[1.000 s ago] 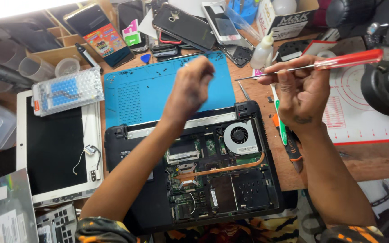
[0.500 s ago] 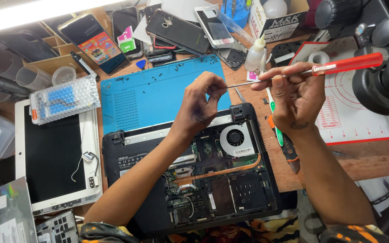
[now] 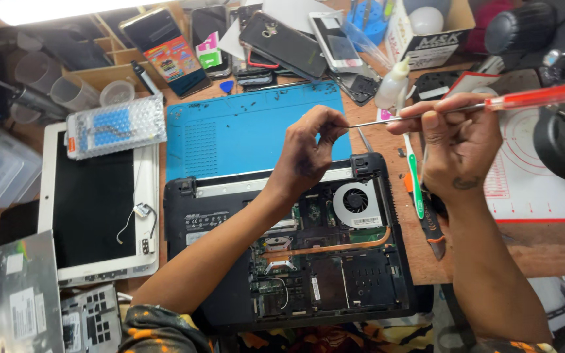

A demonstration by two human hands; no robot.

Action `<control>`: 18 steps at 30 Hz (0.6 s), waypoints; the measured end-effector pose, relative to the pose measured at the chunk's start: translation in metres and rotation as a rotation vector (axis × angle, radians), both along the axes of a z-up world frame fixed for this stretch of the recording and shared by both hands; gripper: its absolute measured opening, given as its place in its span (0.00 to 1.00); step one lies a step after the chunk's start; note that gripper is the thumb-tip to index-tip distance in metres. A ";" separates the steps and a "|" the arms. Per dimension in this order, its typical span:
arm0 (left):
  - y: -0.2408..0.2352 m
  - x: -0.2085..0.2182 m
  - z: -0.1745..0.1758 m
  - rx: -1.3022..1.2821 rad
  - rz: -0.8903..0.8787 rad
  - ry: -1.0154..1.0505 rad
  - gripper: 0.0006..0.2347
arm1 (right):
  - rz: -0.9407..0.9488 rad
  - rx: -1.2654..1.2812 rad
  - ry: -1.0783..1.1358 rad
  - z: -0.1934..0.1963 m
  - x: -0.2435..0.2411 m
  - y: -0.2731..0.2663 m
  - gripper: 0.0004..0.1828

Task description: The person opens a white ASUS laptop, removes the bottom cover, and uses a screwdriver to remove screws from the internal chassis. They then remove a hard drive and install a new one, securing it with screws.

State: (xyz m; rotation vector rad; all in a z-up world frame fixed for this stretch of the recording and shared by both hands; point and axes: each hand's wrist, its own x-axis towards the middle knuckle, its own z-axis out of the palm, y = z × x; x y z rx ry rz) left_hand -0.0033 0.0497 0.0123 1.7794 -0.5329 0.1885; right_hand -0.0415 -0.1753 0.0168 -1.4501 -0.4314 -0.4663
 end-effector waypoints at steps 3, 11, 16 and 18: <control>0.001 0.000 -0.003 -0.038 0.005 -0.007 0.03 | 0.007 -0.056 0.010 0.007 -0.001 -0.002 0.07; 0.005 -0.003 -0.003 0.007 -0.080 -0.146 0.03 | -0.060 -0.149 -0.048 0.009 -0.011 0.009 0.07; 0.006 -0.014 0.001 -0.187 -0.277 0.426 0.07 | -0.075 -0.243 -0.044 0.006 -0.020 0.013 0.07; 0.003 -0.017 0.003 0.000 -0.270 -0.003 0.09 | -0.110 -0.311 -0.029 0.006 -0.023 0.011 0.07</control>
